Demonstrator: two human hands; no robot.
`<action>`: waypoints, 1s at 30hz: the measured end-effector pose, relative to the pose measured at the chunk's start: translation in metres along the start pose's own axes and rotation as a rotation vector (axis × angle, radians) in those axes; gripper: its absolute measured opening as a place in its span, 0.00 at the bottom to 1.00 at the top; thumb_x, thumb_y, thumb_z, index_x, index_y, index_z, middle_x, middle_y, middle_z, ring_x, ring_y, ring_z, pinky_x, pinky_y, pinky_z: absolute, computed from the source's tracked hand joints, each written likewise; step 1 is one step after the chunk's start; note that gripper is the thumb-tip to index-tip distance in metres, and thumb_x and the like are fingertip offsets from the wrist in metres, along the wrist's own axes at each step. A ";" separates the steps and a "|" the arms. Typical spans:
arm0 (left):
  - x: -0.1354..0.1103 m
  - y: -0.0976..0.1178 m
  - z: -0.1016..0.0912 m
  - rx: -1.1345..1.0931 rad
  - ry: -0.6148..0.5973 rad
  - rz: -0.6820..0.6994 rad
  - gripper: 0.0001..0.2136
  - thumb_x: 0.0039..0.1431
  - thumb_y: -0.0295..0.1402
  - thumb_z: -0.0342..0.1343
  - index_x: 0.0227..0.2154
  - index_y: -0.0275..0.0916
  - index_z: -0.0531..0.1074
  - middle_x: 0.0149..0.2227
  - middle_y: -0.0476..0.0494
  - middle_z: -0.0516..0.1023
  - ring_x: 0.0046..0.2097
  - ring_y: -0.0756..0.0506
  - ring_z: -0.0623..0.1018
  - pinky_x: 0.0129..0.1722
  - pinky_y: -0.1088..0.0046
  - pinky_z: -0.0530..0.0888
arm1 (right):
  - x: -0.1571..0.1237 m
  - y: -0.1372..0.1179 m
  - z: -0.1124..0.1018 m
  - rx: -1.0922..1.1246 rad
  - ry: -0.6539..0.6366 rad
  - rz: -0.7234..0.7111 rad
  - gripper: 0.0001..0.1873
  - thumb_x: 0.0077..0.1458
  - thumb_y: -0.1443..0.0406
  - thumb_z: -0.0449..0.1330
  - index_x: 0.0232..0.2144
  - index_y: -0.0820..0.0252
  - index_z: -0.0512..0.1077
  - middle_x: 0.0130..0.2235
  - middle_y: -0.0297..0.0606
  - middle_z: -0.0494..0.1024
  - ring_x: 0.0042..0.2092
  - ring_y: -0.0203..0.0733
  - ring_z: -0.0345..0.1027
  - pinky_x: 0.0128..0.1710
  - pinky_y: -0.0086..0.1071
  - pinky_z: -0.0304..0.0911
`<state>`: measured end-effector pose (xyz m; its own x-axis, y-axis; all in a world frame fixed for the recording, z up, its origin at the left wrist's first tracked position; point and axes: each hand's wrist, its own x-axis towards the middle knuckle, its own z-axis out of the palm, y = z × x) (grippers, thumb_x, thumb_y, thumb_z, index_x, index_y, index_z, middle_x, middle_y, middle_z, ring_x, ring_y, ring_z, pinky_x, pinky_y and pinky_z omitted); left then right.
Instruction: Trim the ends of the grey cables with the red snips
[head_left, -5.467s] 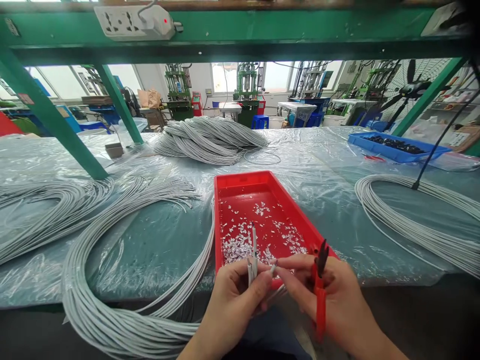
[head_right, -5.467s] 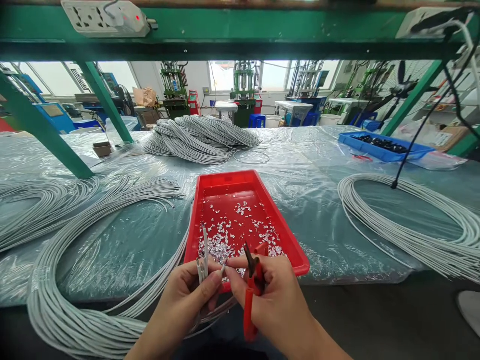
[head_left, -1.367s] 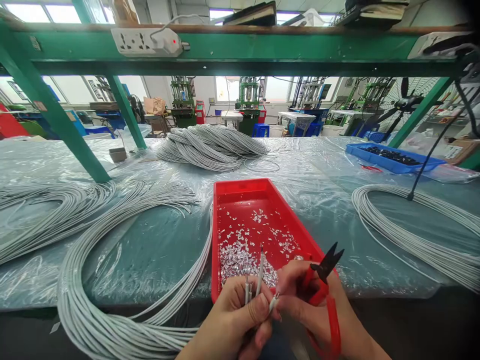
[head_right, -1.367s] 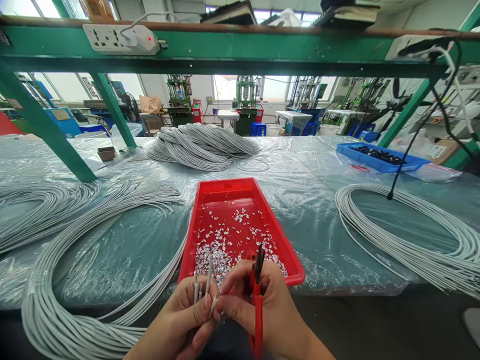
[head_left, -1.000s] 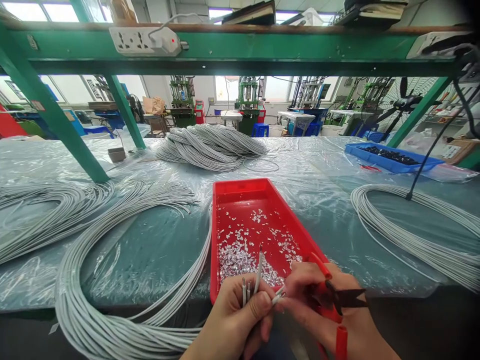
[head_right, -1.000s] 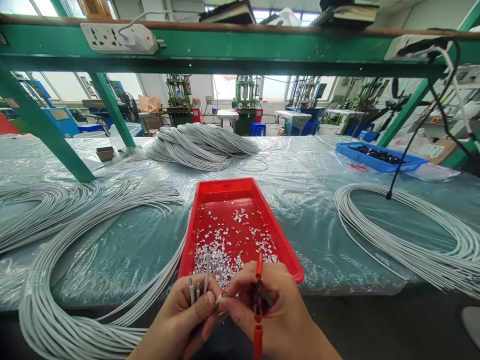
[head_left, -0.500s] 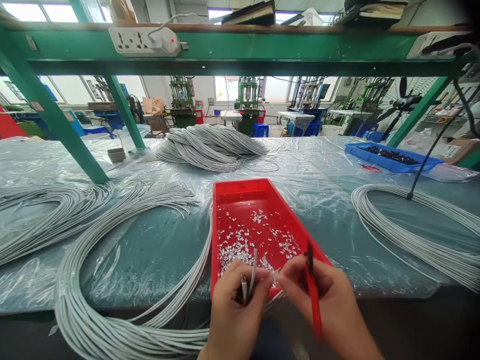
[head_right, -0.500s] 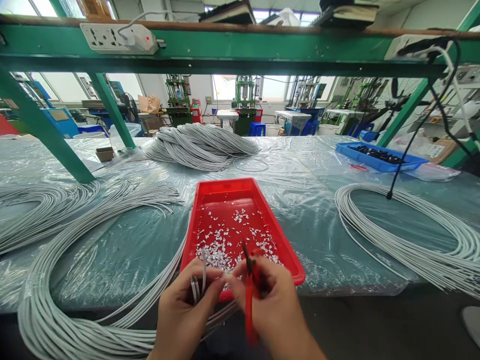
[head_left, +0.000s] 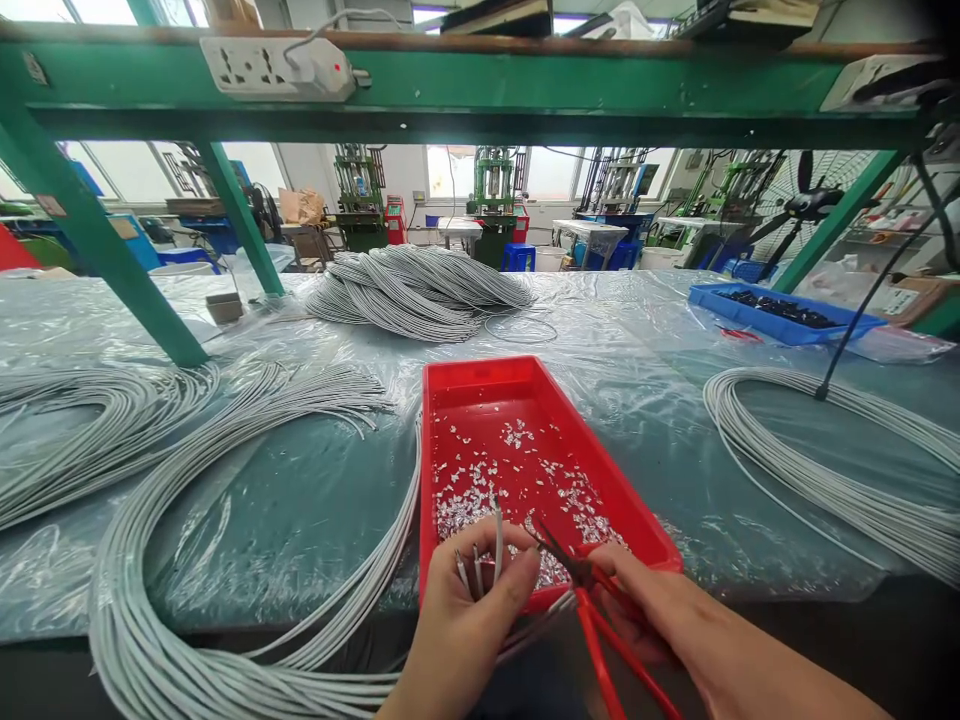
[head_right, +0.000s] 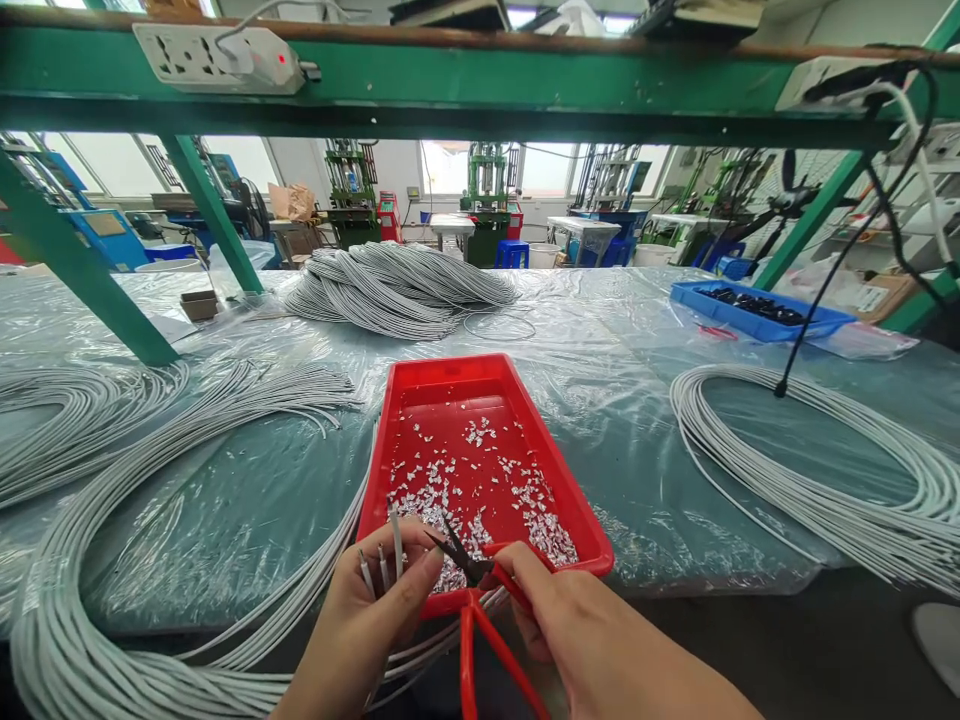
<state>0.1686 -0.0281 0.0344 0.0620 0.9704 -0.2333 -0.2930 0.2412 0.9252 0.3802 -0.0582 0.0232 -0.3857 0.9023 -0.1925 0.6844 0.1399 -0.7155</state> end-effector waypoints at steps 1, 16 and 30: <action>-0.001 0.001 0.001 -0.005 0.003 0.006 0.22 0.42 0.48 0.66 0.28 0.32 0.72 0.19 0.55 0.57 0.20 0.59 0.52 0.19 0.82 0.47 | 0.004 -0.008 -0.001 0.015 0.029 0.006 0.46 0.45 0.51 0.62 0.64 0.59 0.56 0.57 0.52 0.67 0.55 0.61 0.63 0.52 0.45 0.64; -0.004 0.013 0.006 -0.121 -0.064 -0.089 0.19 0.40 0.43 0.69 0.25 0.32 0.72 0.16 0.56 0.59 0.18 0.61 0.53 0.18 0.86 0.50 | 0.006 -0.039 -0.024 0.015 -0.226 0.125 0.26 0.59 0.51 0.52 0.55 0.56 0.65 0.52 0.48 0.70 0.53 0.55 0.65 0.48 0.41 0.67; 0.001 0.008 -0.001 -0.326 -0.113 -0.251 0.20 0.37 0.37 0.71 0.29 0.29 0.72 0.15 0.51 0.68 0.18 0.58 0.66 0.18 0.86 0.59 | 0.014 -0.043 -0.010 0.477 0.234 0.263 0.48 0.48 0.49 0.56 0.62 0.73 0.47 0.61 0.60 0.57 0.59 0.54 0.58 0.59 0.42 0.55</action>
<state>0.1655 -0.0251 0.0416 0.2691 0.8814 -0.3883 -0.5407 0.4719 0.6964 0.3518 -0.0472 0.0580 -0.0574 0.9554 -0.2896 0.3641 -0.2501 -0.8972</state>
